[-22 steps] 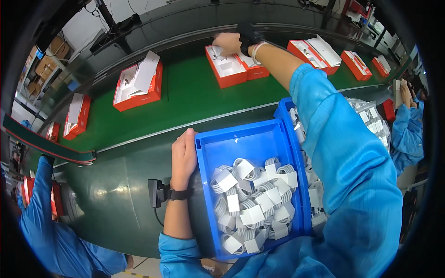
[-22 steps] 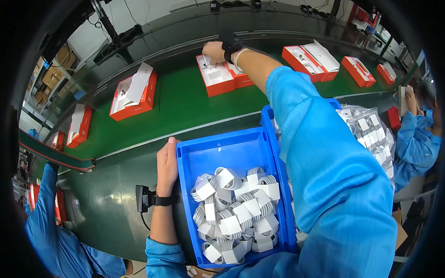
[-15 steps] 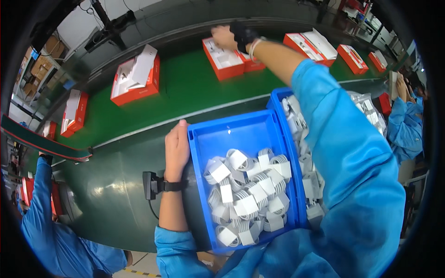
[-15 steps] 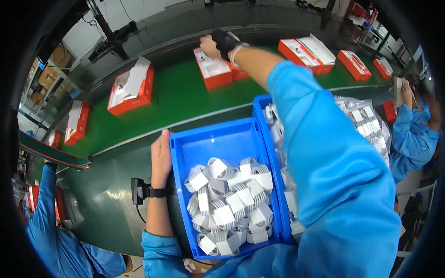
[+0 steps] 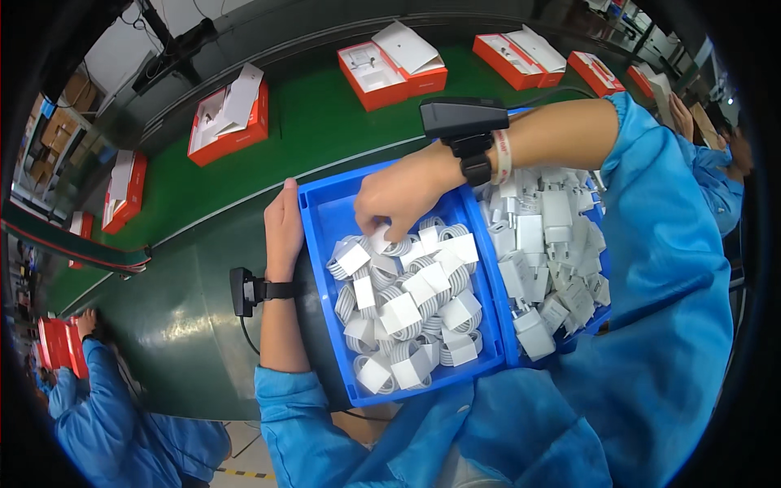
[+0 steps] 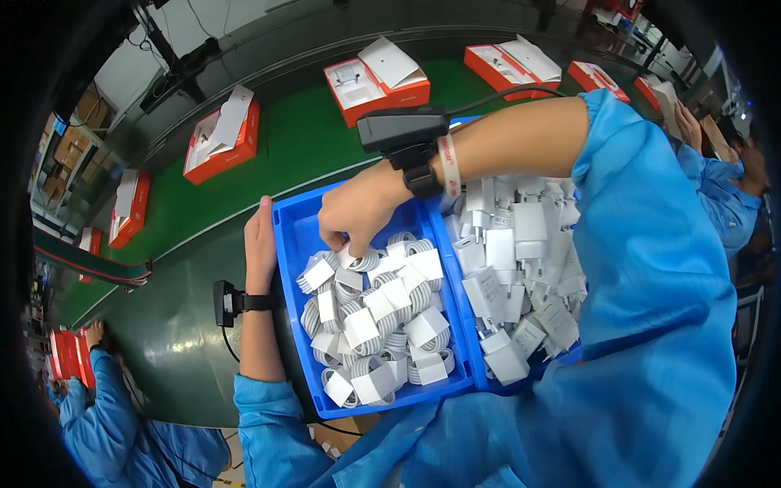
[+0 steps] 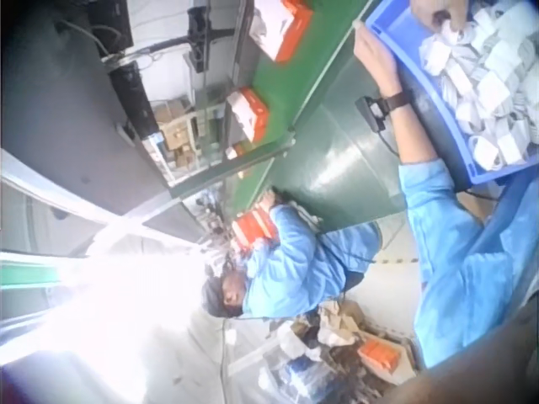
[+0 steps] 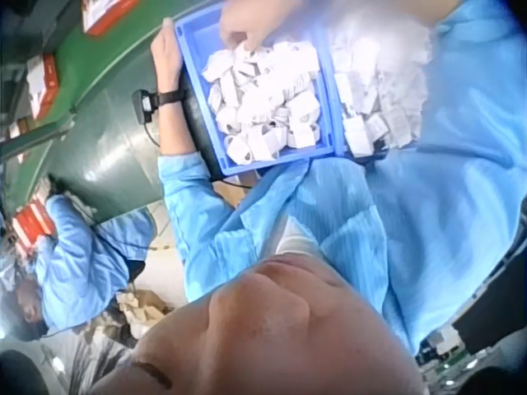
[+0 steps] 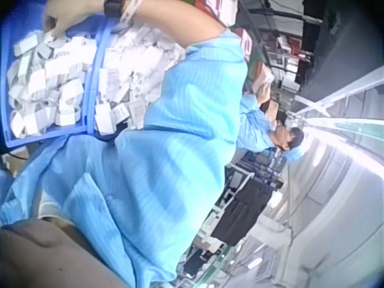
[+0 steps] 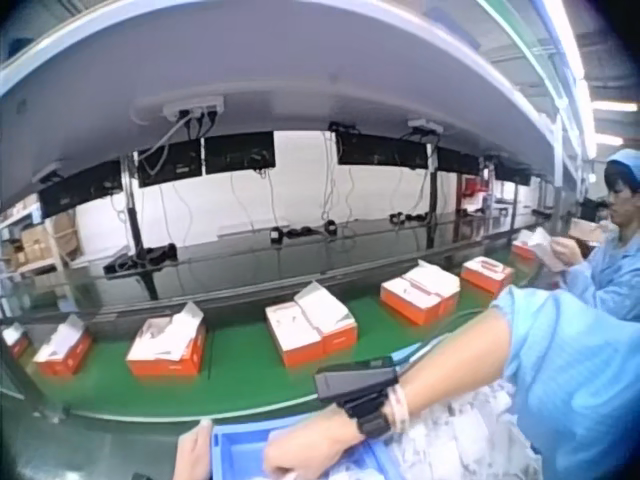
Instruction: The recorder is seen assembling power adapters and cables into boxes at an assembly line.
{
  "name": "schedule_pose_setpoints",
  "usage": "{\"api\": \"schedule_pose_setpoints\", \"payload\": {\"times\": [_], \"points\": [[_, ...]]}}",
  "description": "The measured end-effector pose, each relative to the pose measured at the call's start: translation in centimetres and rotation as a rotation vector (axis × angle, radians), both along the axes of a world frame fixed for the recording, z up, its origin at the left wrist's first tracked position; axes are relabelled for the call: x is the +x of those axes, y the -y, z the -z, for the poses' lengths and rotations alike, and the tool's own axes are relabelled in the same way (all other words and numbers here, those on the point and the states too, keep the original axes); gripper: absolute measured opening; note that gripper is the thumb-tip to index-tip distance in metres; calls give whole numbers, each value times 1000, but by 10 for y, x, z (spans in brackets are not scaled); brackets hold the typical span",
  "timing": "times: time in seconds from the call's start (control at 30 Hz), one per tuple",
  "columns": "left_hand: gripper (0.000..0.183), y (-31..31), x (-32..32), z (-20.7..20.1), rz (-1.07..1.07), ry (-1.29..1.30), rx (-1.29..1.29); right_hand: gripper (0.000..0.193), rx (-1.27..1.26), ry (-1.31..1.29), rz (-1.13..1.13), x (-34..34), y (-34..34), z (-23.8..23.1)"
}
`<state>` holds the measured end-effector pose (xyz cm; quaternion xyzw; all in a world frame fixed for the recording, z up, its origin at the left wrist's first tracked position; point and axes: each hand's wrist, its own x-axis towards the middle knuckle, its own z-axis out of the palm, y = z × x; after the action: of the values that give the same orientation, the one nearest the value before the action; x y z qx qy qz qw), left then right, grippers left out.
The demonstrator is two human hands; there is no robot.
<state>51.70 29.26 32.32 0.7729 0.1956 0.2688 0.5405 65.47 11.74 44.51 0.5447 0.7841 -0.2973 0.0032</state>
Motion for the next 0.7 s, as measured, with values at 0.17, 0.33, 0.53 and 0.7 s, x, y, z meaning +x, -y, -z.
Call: {"api": "schedule_pose_setpoints", "payload": {"times": [0.17,0.33,0.53,0.7], "points": [[52,-6,0,1,16,14,-17,35,-12,78,-50,-7,-3,-8],[53,-7,-4,3,-20,-27,28,33,111,213,-127,-3,-9,-6],[54,0,-1,-7,-2,-30,35,38,575,235,207,126,-34,-51],[53,-1,-5,-7,-1,-45,30,35,479,482,500,232,-36,-13]]}}
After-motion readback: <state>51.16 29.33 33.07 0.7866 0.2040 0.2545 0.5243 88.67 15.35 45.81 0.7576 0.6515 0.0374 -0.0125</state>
